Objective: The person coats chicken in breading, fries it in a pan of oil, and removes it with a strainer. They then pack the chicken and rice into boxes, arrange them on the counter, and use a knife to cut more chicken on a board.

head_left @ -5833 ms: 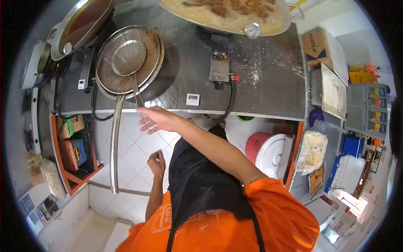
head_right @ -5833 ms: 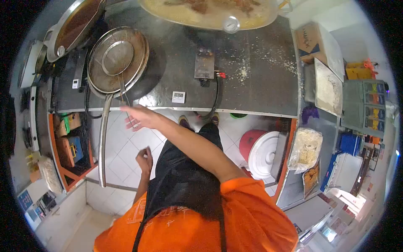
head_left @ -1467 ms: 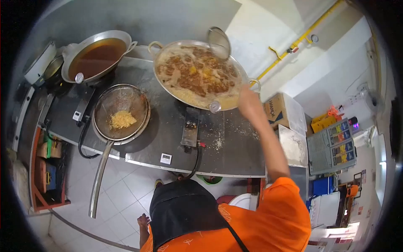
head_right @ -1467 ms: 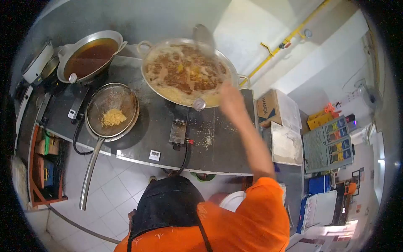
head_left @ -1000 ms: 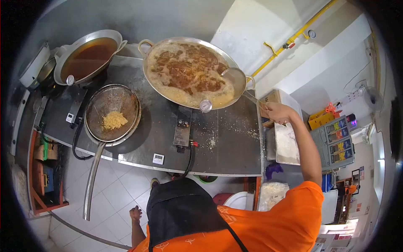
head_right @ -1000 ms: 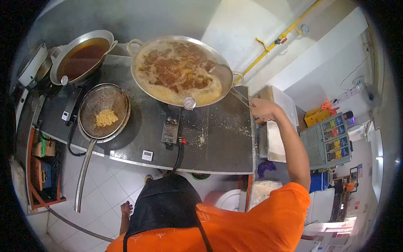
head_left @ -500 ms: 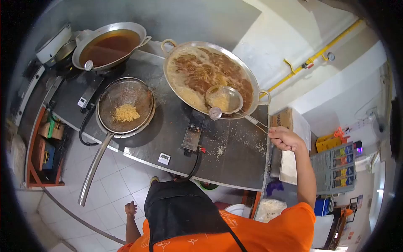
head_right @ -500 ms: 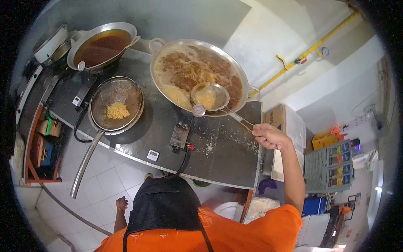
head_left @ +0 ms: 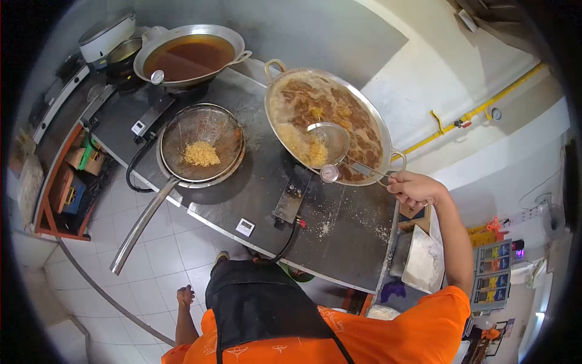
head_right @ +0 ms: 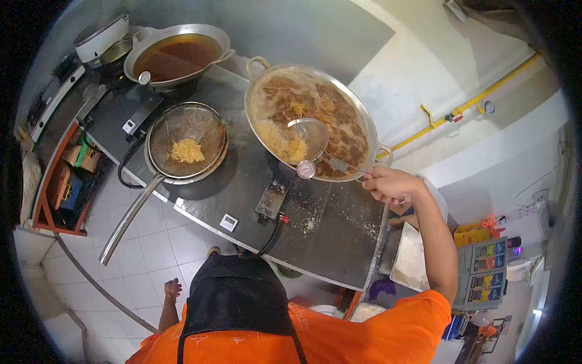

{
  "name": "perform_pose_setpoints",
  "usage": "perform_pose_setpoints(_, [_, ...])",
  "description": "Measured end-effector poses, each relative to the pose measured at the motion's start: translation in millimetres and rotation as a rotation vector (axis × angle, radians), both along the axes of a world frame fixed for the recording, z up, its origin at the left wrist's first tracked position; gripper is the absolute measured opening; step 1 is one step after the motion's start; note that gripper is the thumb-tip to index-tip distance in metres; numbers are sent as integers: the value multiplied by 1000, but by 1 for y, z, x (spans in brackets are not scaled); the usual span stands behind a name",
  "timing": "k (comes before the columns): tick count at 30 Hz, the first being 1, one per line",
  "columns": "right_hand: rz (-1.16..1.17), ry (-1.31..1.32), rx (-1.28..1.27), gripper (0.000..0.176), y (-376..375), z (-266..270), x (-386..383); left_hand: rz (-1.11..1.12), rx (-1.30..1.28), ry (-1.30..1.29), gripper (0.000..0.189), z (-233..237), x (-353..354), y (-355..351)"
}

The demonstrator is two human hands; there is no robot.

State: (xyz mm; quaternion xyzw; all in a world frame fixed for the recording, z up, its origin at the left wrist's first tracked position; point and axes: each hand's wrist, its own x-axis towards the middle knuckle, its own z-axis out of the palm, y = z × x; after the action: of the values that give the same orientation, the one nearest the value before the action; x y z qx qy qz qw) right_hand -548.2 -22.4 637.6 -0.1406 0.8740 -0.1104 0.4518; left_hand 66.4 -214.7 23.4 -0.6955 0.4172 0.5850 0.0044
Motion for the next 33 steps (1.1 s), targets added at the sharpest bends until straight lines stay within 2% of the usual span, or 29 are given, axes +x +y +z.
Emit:
perform_pose_setpoints(3, [28, -48, -25, 17, -13, -10, 1, 10, 56, 24, 32, -8, 7, 2])
perform_pose_setpoints(5, [-88, -174, -164, 17, -19, -24, -1, 40, 27, 21, 31, -9, 11, 10])
perform_pose_setpoints(6, [-77, -176, -161, 17, -24, -32, -1, 54, -5, 17, 30, -7, 14, 14])
perform_pose_setpoints(8, [-211, -227, -272, 18, -38, -49, 3, 65, 12, -3, 32, -4, 20, 19])
perform_pose_setpoints(13, [-215, -218, -409, 19, -81, -80, 11, 44, 44, -71, 35, -1, 36, 26])
perform_pose_setpoints(21, [-248, -207, -598, 20, -112, -121, 16, 186, 43, -23, 34, 9, 54, 33])
perform_pose_setpoints(26, [-165, 36, -612, 21, -115, -128, 63, 227, 52, -20, 35, 13, 59, 38])
perform_pose_setpoints(28, [-132, 57, -616, 19, -111, -158, 79, 239, 55, -42, 36, 15, 61, 39])
perform_pose_setpoints(30, [290, 536, -683, 10, -109, -209, 101, 152, 43, -54, 40, 16, 64, 41])
perform_pose_setpoints(32, [447, 748, -691, 8, -134, -236, 167, 174, 16, -85, 39, 6, 65, 41])
perform_pose_setpoints(33, [452, 741, -549, 9, -155, -258, 194, 160, 23, -70, 39, 3, 64, 41])
